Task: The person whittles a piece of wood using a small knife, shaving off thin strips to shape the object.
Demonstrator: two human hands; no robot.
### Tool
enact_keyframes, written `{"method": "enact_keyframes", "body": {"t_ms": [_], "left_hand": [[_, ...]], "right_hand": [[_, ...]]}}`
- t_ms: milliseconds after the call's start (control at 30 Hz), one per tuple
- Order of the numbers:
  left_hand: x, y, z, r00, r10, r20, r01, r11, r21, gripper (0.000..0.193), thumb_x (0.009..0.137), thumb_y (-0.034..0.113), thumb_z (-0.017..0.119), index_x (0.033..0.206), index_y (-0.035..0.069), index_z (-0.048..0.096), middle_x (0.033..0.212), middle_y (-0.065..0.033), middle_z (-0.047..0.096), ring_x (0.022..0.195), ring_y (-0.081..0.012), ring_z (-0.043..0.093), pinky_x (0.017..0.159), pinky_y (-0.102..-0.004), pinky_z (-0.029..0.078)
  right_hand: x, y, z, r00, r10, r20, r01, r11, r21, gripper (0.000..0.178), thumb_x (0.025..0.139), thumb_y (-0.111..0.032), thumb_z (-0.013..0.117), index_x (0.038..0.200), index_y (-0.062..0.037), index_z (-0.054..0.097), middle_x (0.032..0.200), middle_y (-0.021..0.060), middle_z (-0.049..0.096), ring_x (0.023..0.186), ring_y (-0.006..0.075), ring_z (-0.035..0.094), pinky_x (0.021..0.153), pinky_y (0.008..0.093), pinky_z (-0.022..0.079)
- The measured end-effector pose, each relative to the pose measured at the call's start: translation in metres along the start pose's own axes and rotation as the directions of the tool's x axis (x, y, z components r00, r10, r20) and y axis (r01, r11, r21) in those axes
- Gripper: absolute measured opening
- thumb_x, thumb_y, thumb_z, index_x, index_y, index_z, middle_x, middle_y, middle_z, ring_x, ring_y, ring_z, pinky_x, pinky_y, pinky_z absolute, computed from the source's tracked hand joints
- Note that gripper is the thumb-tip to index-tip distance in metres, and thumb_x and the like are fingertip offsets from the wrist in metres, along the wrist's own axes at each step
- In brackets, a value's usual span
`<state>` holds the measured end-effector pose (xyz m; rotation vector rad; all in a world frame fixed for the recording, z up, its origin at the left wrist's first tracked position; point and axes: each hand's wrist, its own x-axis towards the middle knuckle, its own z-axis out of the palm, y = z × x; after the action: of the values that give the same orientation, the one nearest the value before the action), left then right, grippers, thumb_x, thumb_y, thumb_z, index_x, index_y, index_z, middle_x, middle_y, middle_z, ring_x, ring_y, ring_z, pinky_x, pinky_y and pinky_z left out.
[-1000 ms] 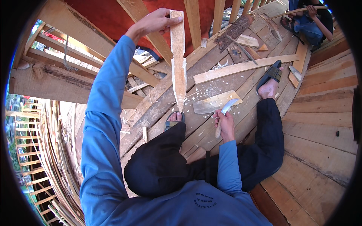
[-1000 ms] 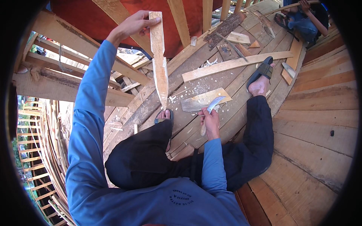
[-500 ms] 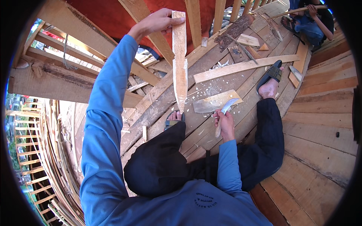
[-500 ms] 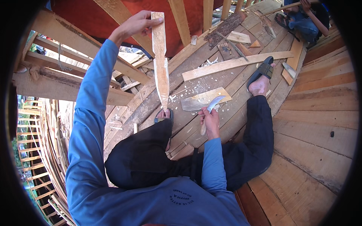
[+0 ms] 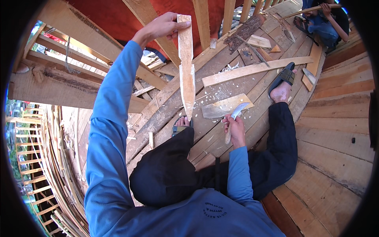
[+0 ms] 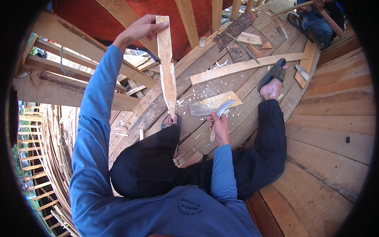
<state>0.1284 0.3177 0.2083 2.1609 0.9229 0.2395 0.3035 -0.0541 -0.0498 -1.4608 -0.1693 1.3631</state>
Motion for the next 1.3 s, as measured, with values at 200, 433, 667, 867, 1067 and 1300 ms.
{"method": "enact_keyframes", "body": {"t_ms": [200, 433, 667, 867, 1067, 1300], "left_hand": [[-0.002, -0.002, 0.003, 1.000, -0.013, -0.022, 0.012, 1.000, -0.003, 0.039, 0.100, 0.046, 0.062, 0.087, 0.009, 0.063, 0.066, 0.0025, 0.050, 0.055, -0.0076, 0.051, 0.049, -0.0239, 0.040], [-0.005, -0.003, 0.003, 0.998, -0.057, -0.013, 0.056, 0.998, -0.039, 0.036, 0.100, 0.042, 0.063, 0.086, 0.009, 0.064, 0.064, 0.0026, 0.051, 0.055, -0.0071, 0.051, 0.049, -0.0235, 0.040], [-0.026, -0.015, 0.014, 0.988, -0.142, -0.066, 0.119, 0.954, -0.275, 0.027, 0.100, 0.030, 0.064, 0.103, 0.003, 0.067, 0.075, -0.0007, 0.064, 0.060, -0.0069, 0.057, 0.056, -0.0220, 0.048], [-0.098, -0.016, 0.038, 0.982, -0.031, -0.185, -0.084, 0.809, -0.581, 0.025, 0.100, 0.020, 0.067, 0.113, 0.002, 0.056, 0.094, -0.0080, 0.068, 0.082, -0.0159, 0.071, 0.072, -0.0289, 0.062], [-0.148, -0.037, 0.058, 0.945, 0.121, -0.305, -0.314, 0.602, -0.734, 0.022, 0.100, 0.015, 0.064, 0.097, 0.008, 0.044, 0.109, -0.0172, 0.067, 0.092, -0.0254, 0.073, 0.079, -0.0368, 0.066], [-0.157, -0.053, 0.064, 0.934, 0.153, -0.323, -0.357, 0.446, -0.821, 0.019, 0.103, 0.016, 0.059, 0.101, 0.009, 0.041, 0.113, -0.0203, 0.067, 0.096, -0.0278, 0.072, 0.081, -0.0360, 0.065]], "right_hand": [[0.001, 0.001, -0.001, 1.000, 0.003, 0.000, -0.003, 1.000, 0.002, 0.015, 0.101, -0.011, 0.055, 0.110, -0.0006, 0.062, 0.085, 0.0088, 0.068, 0.060, 0.0103, 0.055, 0.047, 0.0267, 0.045], [-0.002, 0.001, 0.001, 1.000, 0.002, 0.003, -0.002, 1.000, -0.010, 0.015, 0.101, -0.011, 0.053, 0.109, -0.0010, 0.062, 0.085, 0.0086, 0.068, 0.060, 0.0102, 0.055, 0.048, 0.0267, 0.045], [-0.007, -0.005, 0.006, 0.996, -0.064, -0.054, 0.066, 0.997, 0.034, 0.016, 0.102, -0.012, 0.053, 0.109, -0.0013, 0.062, 0.081, 0.0065, 0.063, 0.058, 0.0097, 0.052, 0.046, 0.0262, 0.043], [-0.021, -0.037, 0.006, 0.974, -0.191, -0.123, 0.215, 0.949, 0.232, 0.019, 0.104, -0.019, 0.055, 0.115, -0.0043, 0.061, 0.064, -0.0024, 0.043, 0.051, 0.0072, 0.043, 0.042, 0.0244, 0.036], [-0.048, -0.074, 0.017, 0.938, -0.343, 0.045, 0.289, 0.850, 0.440, 0.040, 0.106, -0.032, 0.054, 0.136, -0.0061, 0.052, 0.062, -0.0034, 0.037, 0.048, 0.0044, 0.034, 0.039, 0.0212, 0.030], [-0.059, -0.111, 0.028, 0.854, -0.517, 0.057, 0.400, 0.723, 0.564, 0.033, 0.107, -0.033, 0.052, 0.125, -0.0056, 0.052, 0.075, 0.0019, 0.050, 0.049, 0.0051, 0.037, 0.040, 0.0201, 0.032]]}}
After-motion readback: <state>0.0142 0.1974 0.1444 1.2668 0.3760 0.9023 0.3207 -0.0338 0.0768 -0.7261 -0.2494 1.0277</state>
